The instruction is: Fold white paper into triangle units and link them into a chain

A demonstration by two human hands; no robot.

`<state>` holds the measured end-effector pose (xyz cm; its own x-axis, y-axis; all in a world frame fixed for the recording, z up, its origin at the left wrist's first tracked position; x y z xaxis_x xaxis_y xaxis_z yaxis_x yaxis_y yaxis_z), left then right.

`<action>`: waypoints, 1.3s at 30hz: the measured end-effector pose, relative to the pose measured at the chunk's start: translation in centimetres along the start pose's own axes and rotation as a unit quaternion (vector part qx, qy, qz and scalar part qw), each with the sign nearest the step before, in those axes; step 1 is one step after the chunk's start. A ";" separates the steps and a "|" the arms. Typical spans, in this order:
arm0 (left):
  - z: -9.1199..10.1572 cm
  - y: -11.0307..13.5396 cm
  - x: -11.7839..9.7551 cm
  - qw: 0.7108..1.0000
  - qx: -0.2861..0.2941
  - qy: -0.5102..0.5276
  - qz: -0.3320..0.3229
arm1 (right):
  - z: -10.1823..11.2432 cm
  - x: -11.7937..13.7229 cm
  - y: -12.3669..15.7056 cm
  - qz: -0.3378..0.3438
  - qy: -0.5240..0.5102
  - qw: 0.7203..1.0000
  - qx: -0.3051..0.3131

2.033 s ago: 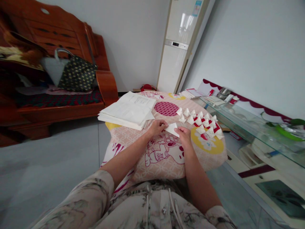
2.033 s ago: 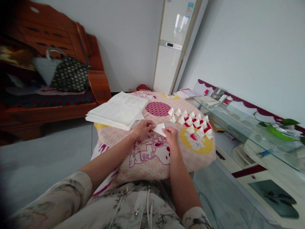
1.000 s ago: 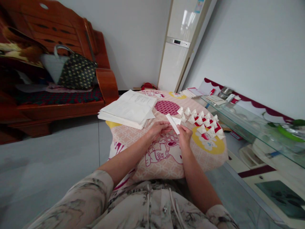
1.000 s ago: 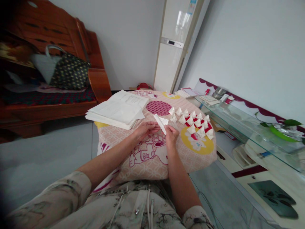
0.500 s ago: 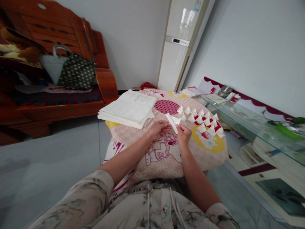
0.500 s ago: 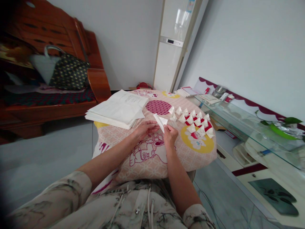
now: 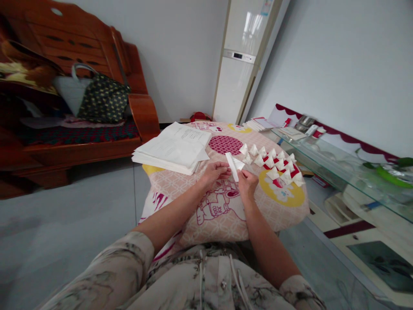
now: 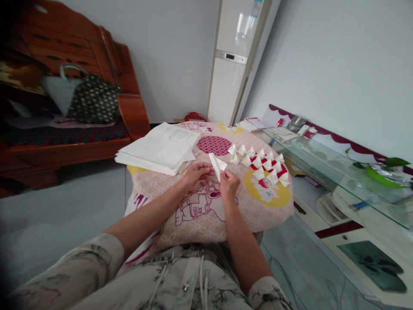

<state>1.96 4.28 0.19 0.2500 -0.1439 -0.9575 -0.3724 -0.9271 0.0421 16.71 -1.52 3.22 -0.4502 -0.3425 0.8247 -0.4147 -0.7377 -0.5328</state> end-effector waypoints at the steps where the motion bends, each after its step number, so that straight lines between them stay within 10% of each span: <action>1: 0.0 0.0 0.0 1.000 -0.002 -0.004 -0.003 | 0.0 0.0 0.0 0.002 0.002 1.000 0.001; 12: 0.3 -0.3 -0.4 1.000 0.002 -0.011 -0.017 | -1.2 -1.0 0.3 -0.062 -0.047 0.992 0.099; 22: 0.5 0.5 -1.5 0.988 0.135 -0.068 -0.032 | -1.7 -1.4 0.2 -0.201 -0.331 0.907 0.168; 39: -0.4 1.1 -1.5 0.971 0.171 -0.157 -0.050 | -1.0 -0.3 0.6 -0.219 -0.346 0.879 0.243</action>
<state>1.52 3.37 1.78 0.0349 0.1041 -0.9940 -0.6480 -0.7548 -0.1018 15.80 -1.27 2.43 0.3272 -0.1113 0.9384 0.0348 -0.9909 -0.1297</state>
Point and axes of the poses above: each hand's wrist, its own y-axis away from the middle knuckle, its own z-axis out of the back of the hand, x = y × z, the point moved 6 cm from there along -y, towards the middle knuckle, and after that the axes turned 10 degrees about -y, right-handed, at the moved point
